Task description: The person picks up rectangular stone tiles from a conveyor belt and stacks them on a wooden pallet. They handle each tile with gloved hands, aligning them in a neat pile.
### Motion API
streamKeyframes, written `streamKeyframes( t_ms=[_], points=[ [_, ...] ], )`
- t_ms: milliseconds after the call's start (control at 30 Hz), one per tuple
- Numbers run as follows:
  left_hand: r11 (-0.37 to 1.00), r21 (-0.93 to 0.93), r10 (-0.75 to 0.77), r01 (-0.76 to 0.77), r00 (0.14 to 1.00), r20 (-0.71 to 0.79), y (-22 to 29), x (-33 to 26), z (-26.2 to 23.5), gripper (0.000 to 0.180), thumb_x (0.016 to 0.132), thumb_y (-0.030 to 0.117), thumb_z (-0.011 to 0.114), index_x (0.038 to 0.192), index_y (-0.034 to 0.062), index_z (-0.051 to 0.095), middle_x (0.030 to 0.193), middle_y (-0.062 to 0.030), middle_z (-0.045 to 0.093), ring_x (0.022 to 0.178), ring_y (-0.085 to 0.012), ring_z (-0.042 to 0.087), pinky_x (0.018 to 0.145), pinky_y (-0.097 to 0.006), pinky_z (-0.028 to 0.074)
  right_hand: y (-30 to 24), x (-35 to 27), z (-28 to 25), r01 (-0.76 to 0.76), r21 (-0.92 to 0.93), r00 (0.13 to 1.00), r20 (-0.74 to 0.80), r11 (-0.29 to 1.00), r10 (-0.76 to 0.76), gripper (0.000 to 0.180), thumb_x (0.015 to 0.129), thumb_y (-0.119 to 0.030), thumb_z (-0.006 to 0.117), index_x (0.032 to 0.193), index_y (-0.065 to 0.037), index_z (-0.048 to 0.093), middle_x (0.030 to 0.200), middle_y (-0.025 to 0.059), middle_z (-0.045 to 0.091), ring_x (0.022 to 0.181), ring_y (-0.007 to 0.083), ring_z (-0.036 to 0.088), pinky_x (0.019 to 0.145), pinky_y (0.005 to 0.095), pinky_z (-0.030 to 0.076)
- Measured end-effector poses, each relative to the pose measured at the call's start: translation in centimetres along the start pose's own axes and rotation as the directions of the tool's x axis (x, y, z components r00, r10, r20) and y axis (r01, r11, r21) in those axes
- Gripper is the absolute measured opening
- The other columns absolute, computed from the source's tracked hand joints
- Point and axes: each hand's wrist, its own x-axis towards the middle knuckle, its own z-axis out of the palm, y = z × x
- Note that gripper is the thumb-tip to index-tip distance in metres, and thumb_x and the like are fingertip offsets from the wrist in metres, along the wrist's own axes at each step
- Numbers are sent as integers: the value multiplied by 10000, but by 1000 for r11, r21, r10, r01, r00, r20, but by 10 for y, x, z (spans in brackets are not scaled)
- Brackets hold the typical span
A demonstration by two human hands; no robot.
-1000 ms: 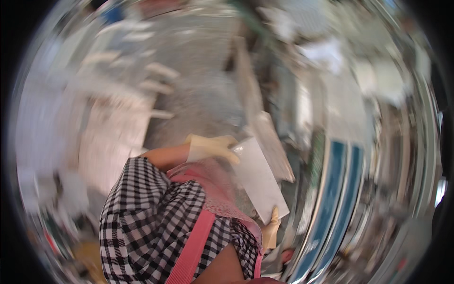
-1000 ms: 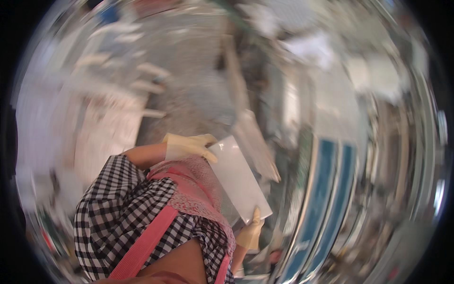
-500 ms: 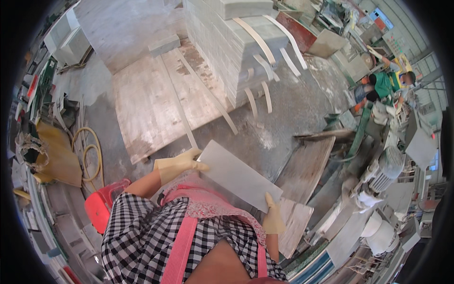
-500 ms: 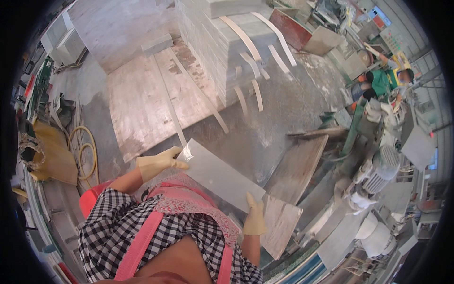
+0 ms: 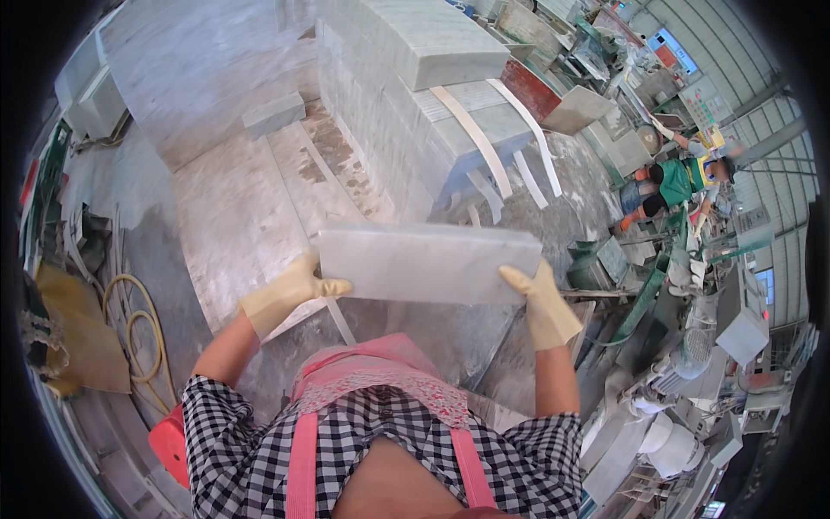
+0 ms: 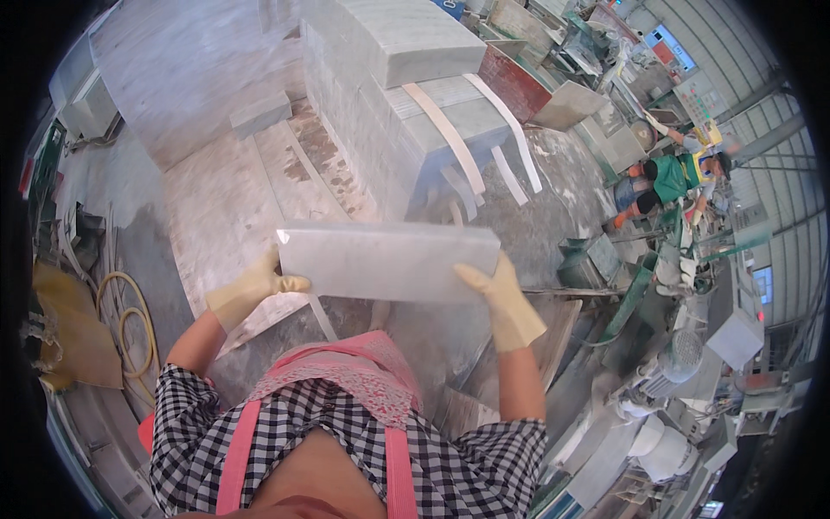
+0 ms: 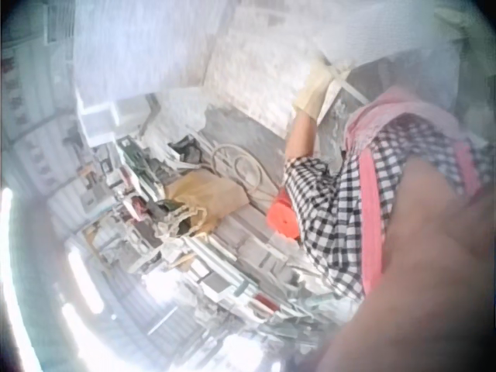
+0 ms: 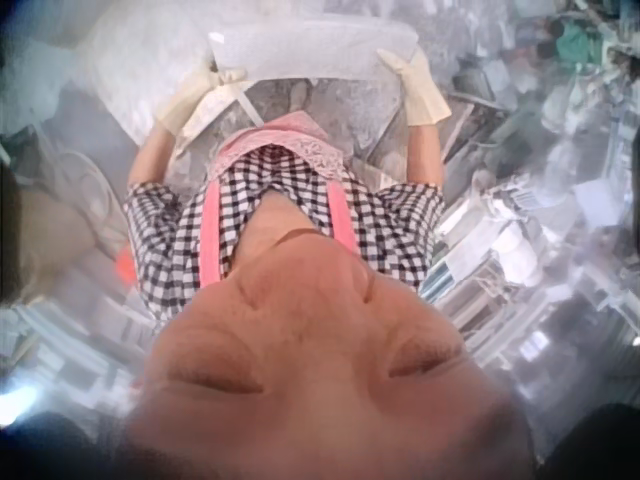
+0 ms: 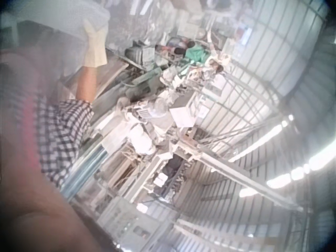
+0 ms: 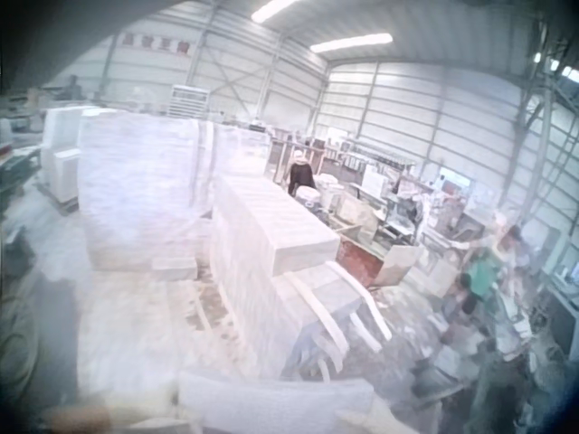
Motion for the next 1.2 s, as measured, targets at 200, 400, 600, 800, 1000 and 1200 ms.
streamKeyframes(
  t_ms=[200,400,600,800,1000,1200],
  points=[
    [906,424,129,13,944,-304,43,107,-15,761,691,282,884,1241,-65,488,1135,-204,635,1058,-296,624,901,-373,503,-63,147,-45,225,-143,964,173,964,-200,713,702,-215,850,1299,4,529,1184,93,633,1098,187,588,938,342,476],
    [993,116,89,-25,807,-583,82,246,1,605,687,194,870,1168,-23,574,1087,-170,663,1014,-271,645,848,-354,520,-95,327,-103,313,-240,934,255,919,-251,722,641,-138,890,1259,5,546,1168,96,639,1078,190,596,922,338,486],
    [884,462,263,69,744,-615,99,339,4,487,716,90,829,1133,1,595,958,-119,693,882,-205,671,730,-309,542,-87,456,-128,380,-261,894,350,888,-280,697,613,-56,891,1229,-19,569,1124,60,643,1021,144,593,868,304,501],
    [823,516,261,236,650,-713,110,368,18,566,681,76,811,1193,15,578,1012,-142,695,918,-269,680,785,-327,539,-61,520,-126,348,-139,862,435,927,-258,647,620,-115,905,1186,-31,602,1106,10,632,1014,123,584,894,291,477],
    [736,590,362,332,543,-758,110,366,29,765,720,144,791,1377,57,410,1197,-168,633,1066,-301,631,912,-358,508,-47,523,-134,461,-519,884,339,719,-322,800,562,-179,929,1271,-68,576,1151,95,653,1051,188,611,897,322,493],
    [983,-16,-150,184,743,-652,135,366,28,708,767,148,761,1354,-19,401,1199,-132,604,1126,-205,567,957,-315,446,-57,536,-135,421,-435,890,366,796,-271,1012,541,-230,939,1400,-14,449,1309,217,575,1231,269,543,994,369,450]
  ],
)
